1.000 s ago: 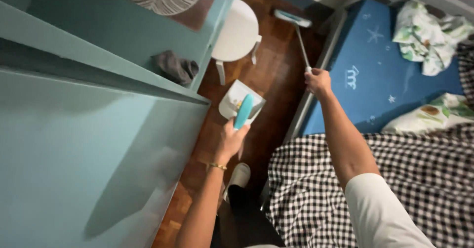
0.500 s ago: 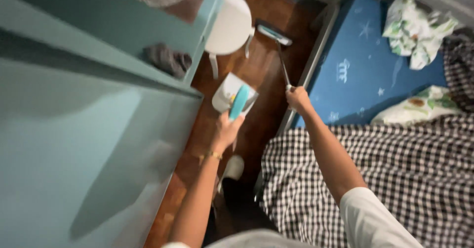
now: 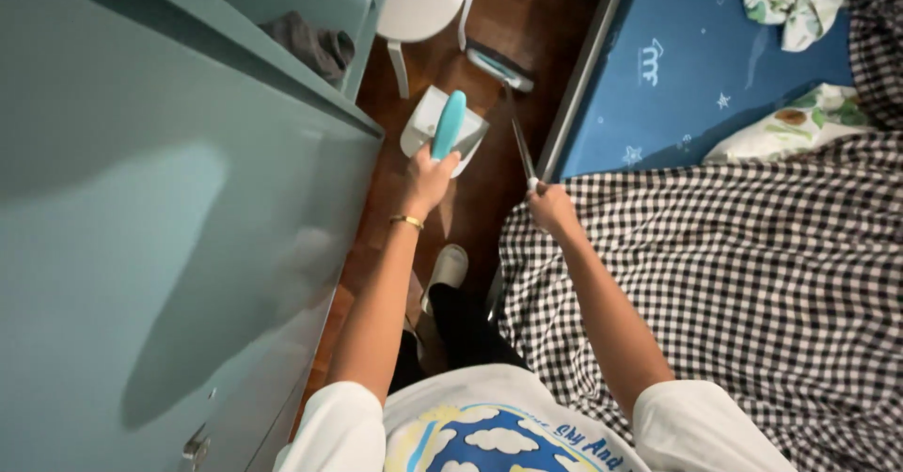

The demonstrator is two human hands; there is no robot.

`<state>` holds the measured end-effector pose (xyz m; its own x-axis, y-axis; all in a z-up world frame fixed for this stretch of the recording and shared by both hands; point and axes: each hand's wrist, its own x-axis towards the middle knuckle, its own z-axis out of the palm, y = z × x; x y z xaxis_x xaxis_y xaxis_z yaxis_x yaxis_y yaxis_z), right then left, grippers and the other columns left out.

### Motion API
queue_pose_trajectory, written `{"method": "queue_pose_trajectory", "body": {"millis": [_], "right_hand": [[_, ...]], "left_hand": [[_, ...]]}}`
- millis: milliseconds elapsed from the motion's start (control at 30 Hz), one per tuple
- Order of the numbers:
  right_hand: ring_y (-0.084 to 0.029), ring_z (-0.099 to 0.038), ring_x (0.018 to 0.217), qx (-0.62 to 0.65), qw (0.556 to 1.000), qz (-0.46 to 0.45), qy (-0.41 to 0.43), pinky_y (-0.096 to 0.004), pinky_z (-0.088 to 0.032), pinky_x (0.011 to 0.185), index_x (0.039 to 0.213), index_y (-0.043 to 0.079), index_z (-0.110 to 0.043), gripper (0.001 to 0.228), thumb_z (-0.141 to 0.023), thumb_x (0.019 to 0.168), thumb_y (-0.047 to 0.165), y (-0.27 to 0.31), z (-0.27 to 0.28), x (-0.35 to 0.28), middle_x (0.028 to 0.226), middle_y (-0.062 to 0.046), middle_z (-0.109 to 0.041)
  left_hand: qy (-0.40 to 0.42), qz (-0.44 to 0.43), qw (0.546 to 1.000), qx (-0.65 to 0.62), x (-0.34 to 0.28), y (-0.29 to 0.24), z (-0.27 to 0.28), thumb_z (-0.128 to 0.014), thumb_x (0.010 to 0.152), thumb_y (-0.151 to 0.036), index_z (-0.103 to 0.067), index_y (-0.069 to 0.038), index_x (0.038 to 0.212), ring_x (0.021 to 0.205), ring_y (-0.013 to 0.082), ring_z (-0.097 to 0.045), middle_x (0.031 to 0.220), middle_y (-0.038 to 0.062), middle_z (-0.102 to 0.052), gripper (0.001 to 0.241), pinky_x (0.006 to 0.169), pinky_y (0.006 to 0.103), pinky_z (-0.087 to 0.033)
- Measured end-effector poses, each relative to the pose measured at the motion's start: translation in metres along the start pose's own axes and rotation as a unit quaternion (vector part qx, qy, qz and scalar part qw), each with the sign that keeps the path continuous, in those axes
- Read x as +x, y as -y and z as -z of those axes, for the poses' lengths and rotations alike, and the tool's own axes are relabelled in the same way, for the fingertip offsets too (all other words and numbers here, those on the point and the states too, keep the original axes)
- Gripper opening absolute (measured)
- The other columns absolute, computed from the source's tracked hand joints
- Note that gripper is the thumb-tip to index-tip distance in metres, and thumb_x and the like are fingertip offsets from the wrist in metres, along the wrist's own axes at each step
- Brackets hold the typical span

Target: Sweeping the parquet floor using a broom and collecting dust into a dustpan.

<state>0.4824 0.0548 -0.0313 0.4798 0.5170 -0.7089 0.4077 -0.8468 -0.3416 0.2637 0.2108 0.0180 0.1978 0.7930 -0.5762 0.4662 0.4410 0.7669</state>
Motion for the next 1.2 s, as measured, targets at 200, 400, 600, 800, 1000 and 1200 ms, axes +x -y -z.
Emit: {"method": "queue_pose_trajectory", "body": {"millis": [200, 400, 600, 800, 1000, 1200], "right_hand": [[-0.047, -0.067, 0.115, 0.002, 1.000, 0.021, 0.015, -0.060, -0.053, 0.095, 0.131, 0.005, -0.070, 0.047, -0.062, 0.095, 0.035, 0.003, -0.004, -0.057, 0.112, -0.033, -0.072], [-0.050, -0.069, 0.107, 0.026, 0.995, 0.061, 0.075, -0.059, -0.056, 0.086, 0.130, -0.002, -0.067, 0.047, -0.062, 0.095, 0.030, -0.009, -0.015, -0.080, 0.108, -0.035, -0.072], [-0.033, -0.075, 0.099, 0.119, 0.987, -0.012, 0.105, -0.047, -0.064, 0.077, 0.144, 0.000, -0.058, 0.054, -0.066, 0.095, 0.023, 0.015, 0.023, -0.132, 0.111, -0.027, -0.073], [-0.026, -0.069, 0.072, 0.214, 0.974, 0.005, 0.072, -0.037, -0.056, 0.054, 0.137, -0.007, -0.060, 0.052, -0.071, 0.094, 0.021, -0.002, -0.004, -0.128, 0.088, -0.023, -0.070], [-0.024, -0.068, 0.066, 0.239, 0.970, 0.027, 0.038, -0.035, -0.057, 0.049, 0.137, -0.007, -0.059, 0.055, -0.071, 0.096, 0.028, 0.000, -0.037, -0.090, 0.081, -0.019, -0.071], [-0.023, -0.068, 0.062, 0.244, 0.966, 0.088, 0.013, -0.037, -0.059, 0.050, 0.135, 0.000, -0.063, 0.050, -0.073, 0.093, 0.026, 0.031, -0.051, -0.039, 0.080, -0.019, -0.071]], "left_hand": [[0.013, 0.002, 0.999, 0.037, -0.005, 0.008, 0.002, -0.071, 0.081, -0.048, -0.068, -0.018, 0.119, 0.115, 0.0321, -0.067, 0.112, 0.012, -0.073, 0.049, 0.093, 0.0463, -0.054], [-0.001, -0.006, 1.000, 0.026, -0.003, 0.018, 0.003, -0.072, 0.075, -0.043, -0.072, -0.018, 0.101, 0.095, 0.0266, -0.072, 0.089, 0.007, -0.074, 0.037, 0.079, 0.0420, -0.055], [-0.018, 0.021, 0.999, -0.018, -0.033, 0.030, 0.021, -0.073, 0.072, -0.041, -0.072, -0.016, 0.099, 0.091, 0.0211, -0.071, 0.087, 0.005, -0.073, 0.036, 0.078, 0.0383, -0.054], [-0.032, 0.047, 0.998, -0.023, -0.062, 0.047, 0.049, -0.074, 0.076, -0.046, -0.073, -0.015, 0.102, 0.096, 0.0249, -0.071, 0.090, 0.006, -0.074, 0.041, 0.082, 0.0384, -0.054], [-0.015, 0.047, 0.999, -0.007, -0.071, 0.053, 0.067, -0.072, 0.080, -0.045, -0.068, -0.015, 0.120, 0.109, 0.0277, -0.069, 0.101, 0.007, -0.076, 0.050, 0.089, 0.0435, -0.054], [0.000, 0.042, 0.999, 0.001, -0.057, 0.062, 0.056, -0.073, 0.077, -0.048, -0.069, -0.018, 0.116, 0.100, 0.0225, -0.070, 0.096, 0.005, -0.073, 0.049, 0.085, 0.0404, -0.054]]}}
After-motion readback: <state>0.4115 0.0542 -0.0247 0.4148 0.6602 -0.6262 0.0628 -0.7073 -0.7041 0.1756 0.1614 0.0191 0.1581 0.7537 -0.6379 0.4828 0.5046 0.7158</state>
